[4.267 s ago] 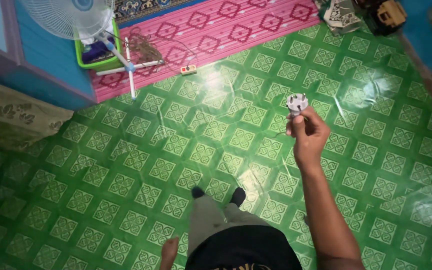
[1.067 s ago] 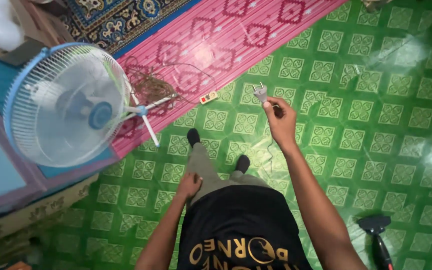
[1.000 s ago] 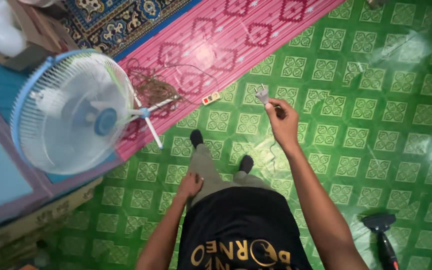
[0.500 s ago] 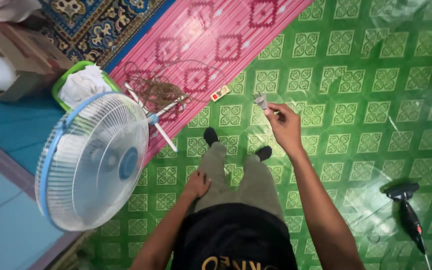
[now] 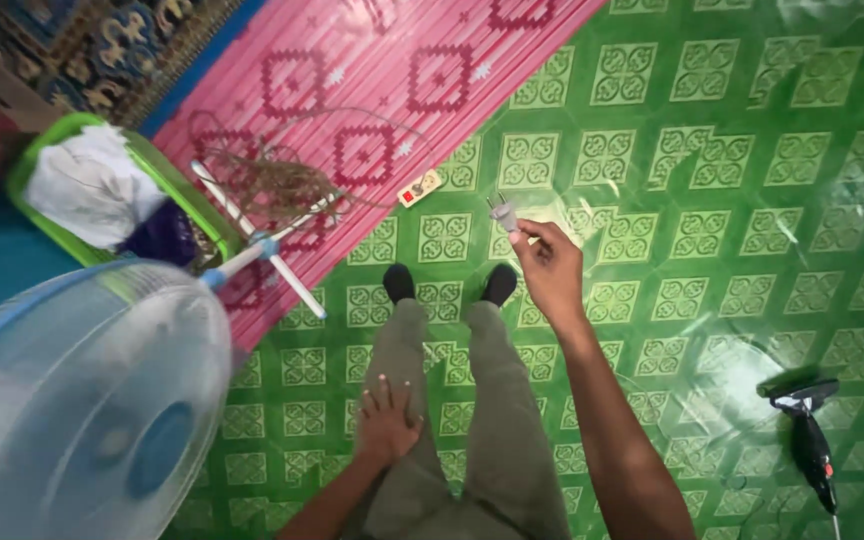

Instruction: Assembling a stick vacuum cleaner and plugging it into a power strip

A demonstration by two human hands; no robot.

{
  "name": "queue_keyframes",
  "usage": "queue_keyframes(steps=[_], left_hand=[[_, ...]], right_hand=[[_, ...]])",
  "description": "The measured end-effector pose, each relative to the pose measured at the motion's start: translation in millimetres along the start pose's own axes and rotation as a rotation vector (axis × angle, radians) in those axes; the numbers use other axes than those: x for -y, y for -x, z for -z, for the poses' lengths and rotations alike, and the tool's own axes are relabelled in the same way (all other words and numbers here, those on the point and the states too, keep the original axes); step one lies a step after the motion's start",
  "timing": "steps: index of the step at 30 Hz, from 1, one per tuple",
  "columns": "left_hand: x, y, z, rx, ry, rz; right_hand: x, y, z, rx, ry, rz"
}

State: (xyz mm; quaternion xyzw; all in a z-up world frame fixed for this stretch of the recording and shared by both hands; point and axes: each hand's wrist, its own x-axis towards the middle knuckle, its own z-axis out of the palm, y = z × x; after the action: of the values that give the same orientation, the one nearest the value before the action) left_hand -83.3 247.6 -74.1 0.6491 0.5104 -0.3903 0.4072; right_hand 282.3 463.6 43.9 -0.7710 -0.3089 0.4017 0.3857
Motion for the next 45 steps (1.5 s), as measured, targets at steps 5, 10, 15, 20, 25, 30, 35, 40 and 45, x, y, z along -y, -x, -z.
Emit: queue_keyframes(steps=[5,10,15,20,25,30,35,40,45], left_hand=[[-26,-65,-34,-0.064,-0.073,0.056],[-39,-143,-85,-0.222,-0.095,0.013],[-91,-214,-77,-0.258,0.289,-0.273],[-147,-260,-35,-0.331,0.452,-0.474],[-155,-280,-5,-0.507,0.088,-0.579],[-151,-289,4,-0.515,-0.24,-0.507],[-127,-292,-1,-0.595,-0.144,-0.631],[-114,-308,-5,-0.981,-0.293,-0.705],[-140,-330,-13,-0.92,-0.305,-0.607]], right_hand=[[-86,-47,-37,0.081,0.045,-0.011],[-147,-82,-73,0.136,0.133,0.142],[-186,-108,-102,0.152,0.229,0.212],[-217,-141,-128,0.157,0.311,0.308],[-247,-193,-154,0.371,0.542,0.322],[-273,-257,-184,0.499,0.827,0.226],[-288,-282,-207,0.593,0.957,0.133],[-310,-296,-223,0.655,1.184,0.225],[-361,-323,-225,0.666,1.291,0.39]])
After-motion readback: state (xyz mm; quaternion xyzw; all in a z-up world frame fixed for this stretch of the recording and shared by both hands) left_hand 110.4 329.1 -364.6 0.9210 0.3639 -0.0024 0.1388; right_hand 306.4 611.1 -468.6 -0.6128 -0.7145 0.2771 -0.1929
